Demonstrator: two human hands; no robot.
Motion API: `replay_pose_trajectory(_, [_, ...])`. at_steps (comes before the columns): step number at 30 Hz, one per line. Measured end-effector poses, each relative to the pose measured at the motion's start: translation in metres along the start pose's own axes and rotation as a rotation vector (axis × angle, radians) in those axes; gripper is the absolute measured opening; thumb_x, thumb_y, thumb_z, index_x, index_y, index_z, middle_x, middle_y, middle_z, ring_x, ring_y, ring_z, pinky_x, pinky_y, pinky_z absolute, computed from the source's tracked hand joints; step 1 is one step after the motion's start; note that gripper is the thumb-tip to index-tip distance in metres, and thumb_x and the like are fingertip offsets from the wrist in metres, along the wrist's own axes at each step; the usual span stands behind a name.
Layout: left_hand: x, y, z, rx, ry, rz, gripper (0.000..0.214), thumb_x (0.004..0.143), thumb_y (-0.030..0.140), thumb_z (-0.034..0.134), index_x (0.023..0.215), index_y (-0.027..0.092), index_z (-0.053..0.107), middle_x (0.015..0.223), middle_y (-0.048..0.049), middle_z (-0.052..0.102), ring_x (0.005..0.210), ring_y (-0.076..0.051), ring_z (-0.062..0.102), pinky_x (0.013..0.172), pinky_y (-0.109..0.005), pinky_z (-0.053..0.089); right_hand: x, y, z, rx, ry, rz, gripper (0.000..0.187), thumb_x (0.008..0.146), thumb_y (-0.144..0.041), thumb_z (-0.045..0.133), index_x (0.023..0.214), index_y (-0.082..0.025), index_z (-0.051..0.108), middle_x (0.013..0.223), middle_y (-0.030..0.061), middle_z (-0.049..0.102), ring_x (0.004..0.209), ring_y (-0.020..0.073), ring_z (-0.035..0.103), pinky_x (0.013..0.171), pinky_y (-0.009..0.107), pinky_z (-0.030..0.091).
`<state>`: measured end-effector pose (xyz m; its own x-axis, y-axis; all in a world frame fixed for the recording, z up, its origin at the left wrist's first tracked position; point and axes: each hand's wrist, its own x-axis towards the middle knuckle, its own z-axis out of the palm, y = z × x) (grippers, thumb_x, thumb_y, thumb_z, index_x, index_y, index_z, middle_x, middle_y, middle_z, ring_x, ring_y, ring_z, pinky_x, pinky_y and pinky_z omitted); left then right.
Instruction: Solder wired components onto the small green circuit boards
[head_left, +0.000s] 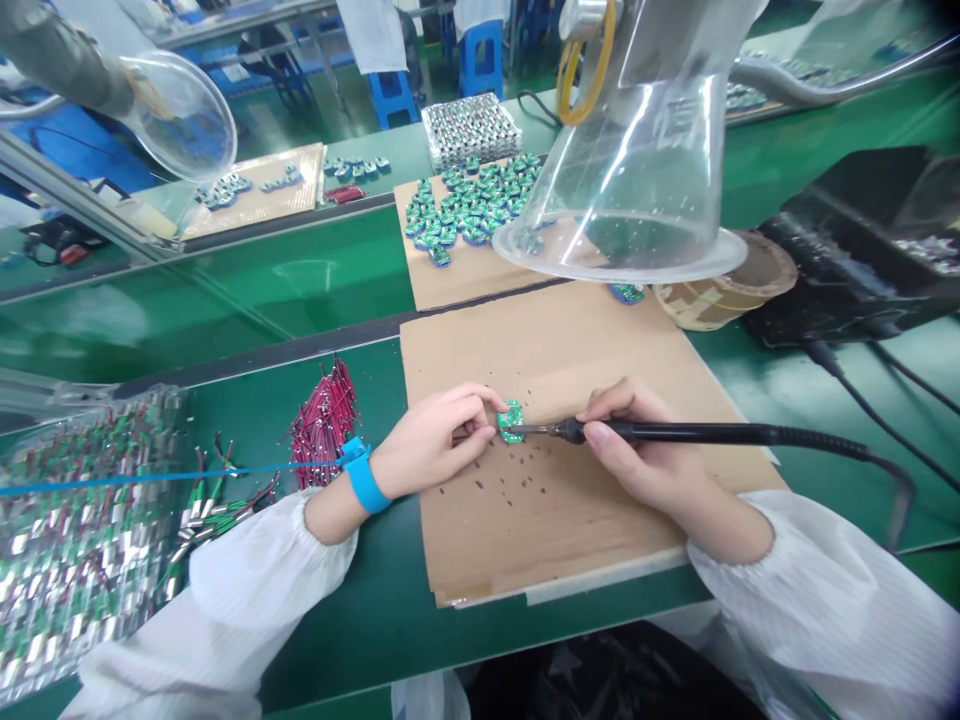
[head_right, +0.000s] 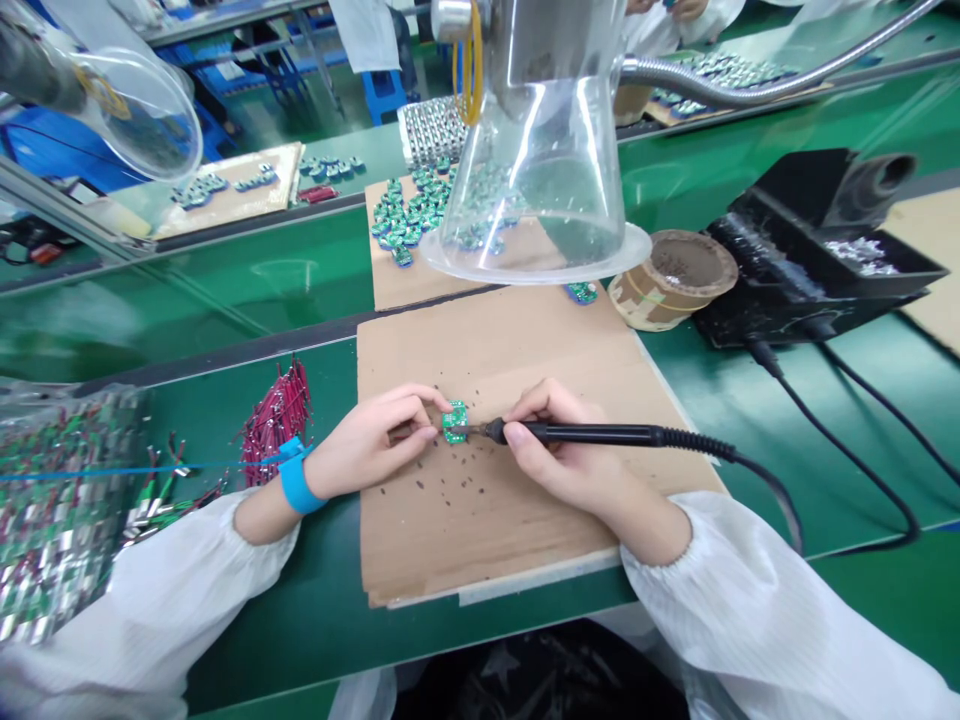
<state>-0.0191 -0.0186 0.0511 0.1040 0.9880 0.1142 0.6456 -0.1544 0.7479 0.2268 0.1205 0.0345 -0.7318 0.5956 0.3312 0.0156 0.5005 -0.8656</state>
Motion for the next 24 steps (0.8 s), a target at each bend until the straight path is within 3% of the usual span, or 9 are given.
replay_pose_trajectory(9, [0.001, -0.001, 0.003, -0.007, 0.015, -0.026, 0.013, 0.096, 0.014, 0.057, 0.084, 0.018, 0.059, 0.125, -0.0043, 0.067, 0.077, -0.012, 0.061, 0.070, -0.027, 0.046, -0.001, 0.002, 0.001, 0.012, 0.000, 0.010, 0.007, 0.096, -0.030, 0.068, 0.095, -0.027, 0.062, 0.077, 0.0005, 0.063, 0.062, 0.0168, 0.056, 0.057, 0.033, 0.043])
replay_pose_trajectory(15, [0.000, -0.001, 0.001, -0.038, 0.017, -0.034, 0.014, 0.095, 0.013, 0.057, 0.082, 0.018, 0.058, 0.124, -0.0045, 0.067, 0.069, -0.009, 0.055, 0.062, -0.025, 0.043, 0.007, -0.009, -0.006, 0.281, 0.290, 0.047, 0.004, 0.102, -0.032, 0.061, 0.101, -0.028, 0.060, 0.063, -0.0047, 0.055, 0.050, 0.0133, 0.051, 0.048, 0.028, 0.040])
replay_pose_trajectory(17, [0.002, 0.000, 0.000, -0.049, 0.017, -0.038, 0.014, 0.094, 0.013, 0.058, 0.081, 0.018, 0.058, 0.123, -0.0055, 0.068, 0.075, -0.011, 0.059, 0.062, -0.025, 0.043, 0.019, -0.017, -0.009, 0.230, 0.213, 0.093, 0.007, 0.104, -0.031, 0.056, 0.108, -0.028, 0.061, 0.064, -0.0048, 0.058, 0.052, 0.0137, 0.057, 0.052, 0.027, 0.046])
replay_pose_trajectory(19, [0.004, 0.001, 0.000, -0.054, 0.012, -0.037, 0.015, 0.094, 0.014, 0.059, 0.079, 0.018, 0.058, 0.121, -0.0060, 0.069, 0.082, -0.013, 0.063, 0.065, -0.025, 0.046, 0.033, -0.022, -0.008, 0.078, 0.002, 0.105, 0.011, 0.103, -0.030, 0.057, 0.111, -0.028, 0.063, 0.075, -0.0010, 0.068, 0.068, 0.0170, 0.069, 0.068, 0.031, 0.055])
replay_pose_trajectory(21, [0.008, 0.003, 0.000, -0.044, -0.007, -0.021, 0.016, 0.096, 0.017, 0.060, 0.079, 0.018, 0.059, 0.119, -0.0066, 0.070, 0.089, -0.015, 0.066, 0.072, -0.027, 0.050, 0.045, -0.022, -0.001, -0.026, -0.204, 0.050, 0.014, 0.098, -0.026, 0.061, 0.111, -0.027, 0.063, 0.095, 0.0036, 0.075, 0.088, 0.0223, 0.074, 0.085, 0.038, 0.057])
replay_pose_trajectory(24, [0.004, 0.000, -0.009, 0.072, 0.069, -0.029, 0.011, 0.096, 0.025, 0.065, 0.088, 0.018, 0.066, 0.126, -0.0096, 0.066, 0.100, -0.018, 0.067, 0.084, -0.030, 0.054, 0.053, -0.013, 0.016, -0.038, -0.355, -0.114, 0.031, 0.089, -0.020, 0.063, 0.119, -0.027, 0.058, 0.112, 0.0070, 0.072, 0.097, 0.0263, 0.073, 0.090, 0.043, 0.058])
